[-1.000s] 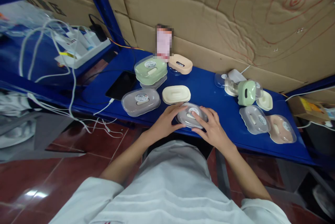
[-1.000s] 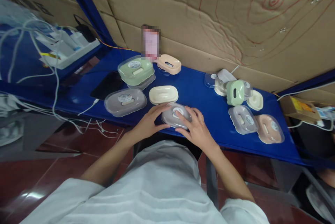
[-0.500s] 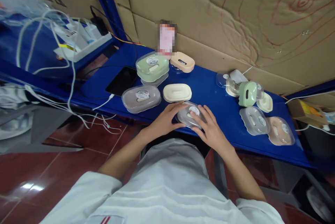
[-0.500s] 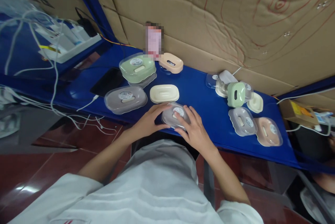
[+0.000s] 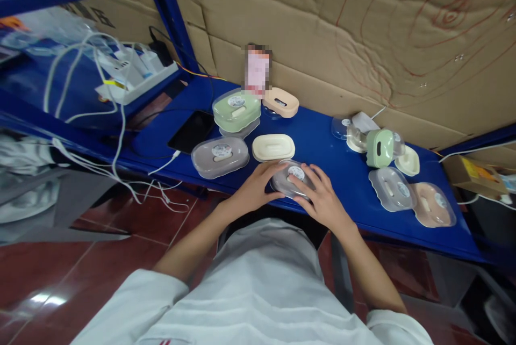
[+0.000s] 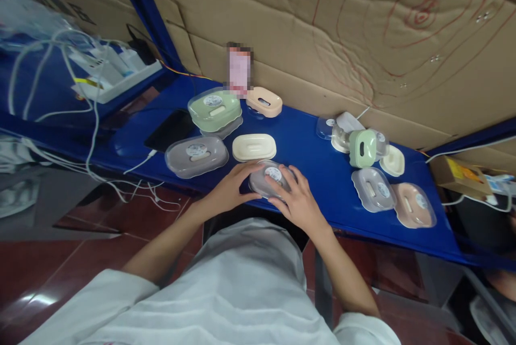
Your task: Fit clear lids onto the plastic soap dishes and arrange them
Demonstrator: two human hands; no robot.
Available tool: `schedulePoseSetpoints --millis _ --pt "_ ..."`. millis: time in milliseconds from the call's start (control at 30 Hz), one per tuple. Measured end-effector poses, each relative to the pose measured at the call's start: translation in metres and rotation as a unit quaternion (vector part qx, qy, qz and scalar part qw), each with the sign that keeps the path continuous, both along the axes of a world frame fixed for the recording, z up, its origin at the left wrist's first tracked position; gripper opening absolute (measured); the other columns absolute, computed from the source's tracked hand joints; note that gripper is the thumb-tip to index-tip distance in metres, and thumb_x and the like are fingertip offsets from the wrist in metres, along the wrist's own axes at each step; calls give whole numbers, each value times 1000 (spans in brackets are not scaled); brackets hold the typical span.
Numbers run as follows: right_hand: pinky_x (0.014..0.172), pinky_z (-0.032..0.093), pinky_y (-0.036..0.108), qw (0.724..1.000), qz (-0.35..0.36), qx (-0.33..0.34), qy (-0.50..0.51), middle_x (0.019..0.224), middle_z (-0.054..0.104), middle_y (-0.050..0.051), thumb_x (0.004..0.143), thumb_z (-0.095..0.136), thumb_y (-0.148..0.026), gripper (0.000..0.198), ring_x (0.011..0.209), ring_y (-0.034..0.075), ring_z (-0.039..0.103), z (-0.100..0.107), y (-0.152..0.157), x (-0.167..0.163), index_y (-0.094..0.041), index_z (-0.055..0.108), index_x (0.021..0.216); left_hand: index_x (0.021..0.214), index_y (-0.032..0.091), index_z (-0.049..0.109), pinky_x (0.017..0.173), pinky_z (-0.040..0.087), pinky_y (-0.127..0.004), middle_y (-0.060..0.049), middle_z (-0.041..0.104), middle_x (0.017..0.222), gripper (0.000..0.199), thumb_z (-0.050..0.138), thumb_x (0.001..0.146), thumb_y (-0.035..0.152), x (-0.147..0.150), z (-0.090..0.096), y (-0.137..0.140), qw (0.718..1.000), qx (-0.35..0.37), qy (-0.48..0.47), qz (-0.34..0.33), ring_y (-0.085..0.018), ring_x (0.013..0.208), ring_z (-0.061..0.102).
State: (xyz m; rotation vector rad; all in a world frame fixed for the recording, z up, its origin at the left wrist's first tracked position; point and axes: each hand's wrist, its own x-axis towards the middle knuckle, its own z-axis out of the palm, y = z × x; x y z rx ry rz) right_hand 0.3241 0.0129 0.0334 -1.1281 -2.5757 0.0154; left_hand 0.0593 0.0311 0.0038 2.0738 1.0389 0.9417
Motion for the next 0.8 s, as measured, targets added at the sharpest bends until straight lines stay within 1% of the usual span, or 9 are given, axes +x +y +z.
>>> schedulePoseSetpoints --millis 167,267,333,400,433,500,567,667,800 --pt "128 37 64 998 12 -27 51 175 33 9 109 55 -44 55 162 38 28 -2 3 0 -36 47 162 161 33 43 130 37 -55 -11 49 165 77 80 95 42 -1 1 -1 1000 7 5 10 -31 156 44" --pt "129 34 65 991 31 -68 107 176 33 7 110 46 -54 60 165 36 25 -1 6 7 -37 38 167 161 34 43 130 39 -54 -12 46 167 75 78 95 45 0 2 -6 1000 17 8 20 -31 156 43" --pt "130 35 62 983 46 -105 146 175 35 7 112 33 -58 63 165 33 28 2 19 14 -36 29 171 159 32 44 128 41 -54 -14 38 171 74 78 95 44 2 1 -11 998 47 16 47 -33 157 41" --pt "130 37 58 977 38 -128 168 174 39 7 114 23 -56 62 163 28 32 5 42 19 -35 26 172 156 29 47 126 41 -57 -16 35 173 70 78 95 42 3 -1 -17 992 96 37 76 -35 157 40" --pt "130 37 57 976 29 -132 168 173 40 6 114 23 -53 60 163 27 33 6 55 20 -35 28 172 153 28 50 126 42 -58 -16 39 171 65 77 96 40 2 -2 -21 988 120 49 87 -35 156 42" --pt "130 36 58 980 29 -134 146 172 43 4 115 25 -45 56 163 26 33 7 82 17 -35 35 169 144 28 58 123 44 -58 -14 54 160 50 75 97 33 1 -4 -26 980 159 69 102 -34 150 49" --pt "129 36 60 982 60 -140 113 170 45 3 115 28 -36 53 164 25 32 7 102 11 -36 38 167 134 29 65 119 48 -56 -11 64 147 38 74 97 28 -2 -4 -30 975 175 83 113 -32 144 55" --pt "128 35 58 980 95 -150 92 167 51 2 114 29 -28 54 162 24 36 4 115 3 -38 39 167 127 30 69 116 50 -56 -10 67 142 31 74 96 28 -6 -3 -33 970 180 103 125 -32 139 59" --pt "128 35 53 975 90 -177 96 165 53 0 114 29 -25 54 159 23 40 -1 115 -1 -37 42 165 122 28 70 115 51 -54 -10 66 140 26 74 96 29 -8 -1 -34 967 199 98 124 -30 135 60"
